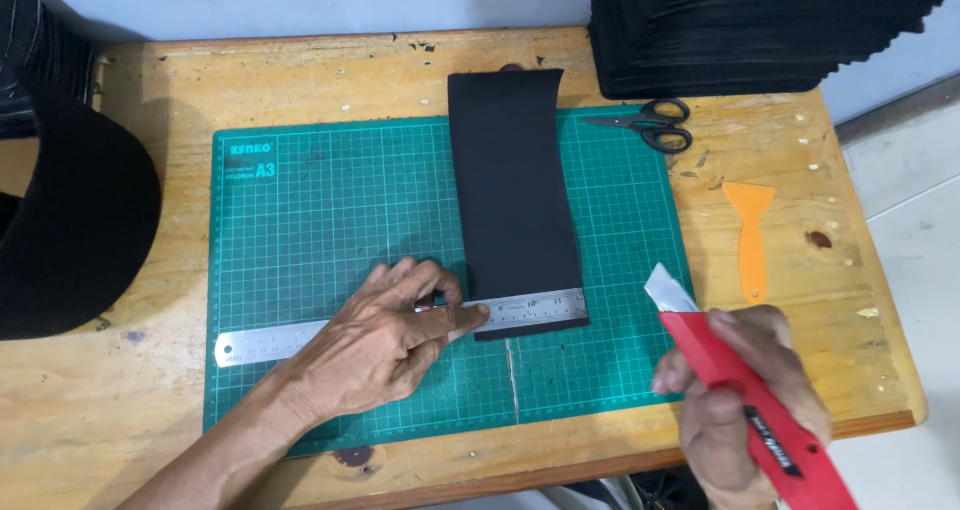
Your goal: The person measures and cuts a piece of black fabric on a green cutting mat using a metal ruler and a red utility knife. They align the ruler to mark straight lines and slice through the material to create rectangular pieces, repeating the process for multiple cuts.
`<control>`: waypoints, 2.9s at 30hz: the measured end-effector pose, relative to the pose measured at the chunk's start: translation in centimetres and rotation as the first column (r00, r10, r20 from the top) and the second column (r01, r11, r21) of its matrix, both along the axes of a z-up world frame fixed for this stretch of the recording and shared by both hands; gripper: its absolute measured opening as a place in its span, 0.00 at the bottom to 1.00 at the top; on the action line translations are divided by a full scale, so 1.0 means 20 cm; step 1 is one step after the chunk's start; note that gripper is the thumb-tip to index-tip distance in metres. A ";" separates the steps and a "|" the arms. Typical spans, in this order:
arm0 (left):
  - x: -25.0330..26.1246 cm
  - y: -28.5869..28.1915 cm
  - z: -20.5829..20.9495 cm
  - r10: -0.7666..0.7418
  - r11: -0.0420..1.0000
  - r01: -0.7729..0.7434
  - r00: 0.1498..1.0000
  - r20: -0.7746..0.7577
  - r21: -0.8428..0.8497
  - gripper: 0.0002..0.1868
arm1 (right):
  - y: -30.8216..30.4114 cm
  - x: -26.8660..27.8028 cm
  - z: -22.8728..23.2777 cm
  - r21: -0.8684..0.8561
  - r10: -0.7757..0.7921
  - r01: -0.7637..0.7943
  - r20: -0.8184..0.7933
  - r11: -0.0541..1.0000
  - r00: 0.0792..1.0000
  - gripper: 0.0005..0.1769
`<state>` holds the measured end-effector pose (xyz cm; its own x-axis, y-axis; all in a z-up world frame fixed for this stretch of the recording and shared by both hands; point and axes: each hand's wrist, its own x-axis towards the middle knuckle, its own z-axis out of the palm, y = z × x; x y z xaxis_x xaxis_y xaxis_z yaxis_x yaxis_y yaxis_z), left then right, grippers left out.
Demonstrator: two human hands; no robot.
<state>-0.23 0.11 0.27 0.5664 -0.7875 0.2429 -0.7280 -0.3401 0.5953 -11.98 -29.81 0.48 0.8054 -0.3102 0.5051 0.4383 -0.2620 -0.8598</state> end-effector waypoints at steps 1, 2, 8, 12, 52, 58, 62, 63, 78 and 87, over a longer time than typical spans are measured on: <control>0.00 0.00 0.00 0.001 1.000 -0.001 1.000 0.000 0.000 0.18 | 0.02 -0.01 0.01 0.000 0.001 -0.001 0.000 1.000 1.000 0.30; 0.00 0.00 0.00 0.000 1.000 0.000 1.000 -0.002 0.018 0.18 | 0.05 -0.01 0.02 -0.061 -0.035 0.032 -0.055 0.998 0.998 0.28; 0.00 0.01 -0.01 -0.013 1.000 0.013 1.000 0.009 0.022 0.20 | 0.16 -0.02 0.15 -0.257 -0.111 0.050 -0.230 0.965 0.967 0.30; 0.00 0.01 -0.01 -0.013 0.999 0.013 1.000 -0.004 0.037 0.20 | 0.13 -0.03 0.25 0.358 -0.040 0.250 -0.502 0.900 0.864 0.11; 0.01 -0.01 0.00 -0.024 0.999 0.023 0.999 0.034 0.021 0.19 | 0.07 0.07 0.06 -0.638 -0.093 0.160 0.138 0.753 0.986 0.13; 0.01 -0.01 0.00 -0.027 1.000 0.026 0.998 0.054 0.015 0.18 | 0.07 0.07 0.06 -0.657 -0.067 0.145 0.142 0.740 0.988 0.14; 0.01 -0.02 0.00 -0.026 1.000 0.025 0.998 0.064 0.013 0.18 | 0.07 0.07 0.05 -0.656 -0.082 0.166 0.157 0.736 0.984 0.13; 0.01 -0.02 0.00 -0.024 1.000 0.023 0.998 0.065 0.012 0.18 | 0.06 0.07 0.05 -0.657 -0.071 0.162 0.162 0.736 0.984 0.13; 0.01 -0.01 0.01 -0.036 0.999 0.035 0.999 0.011 0.020 0.19 | 0.05 0.07 0.05 -0.671 -0.044 0.142 0.160 0.728 0.986 0.14; 0.01 -0.01 0.01 -0.043 0.999 0.043 0.999 0.004 0.012 0.18 | 0.05 0.07 0.03 -0.690 0.010 0.122 0.183 0.714 0.983 0.13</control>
<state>0.07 -0.17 0.49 0.5312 -0.8137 0.2360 -0.7446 -0.3155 0.5882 -10.60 -28.84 1.06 0.6844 0.1402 0.7155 0.5173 -0.7849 -0.3410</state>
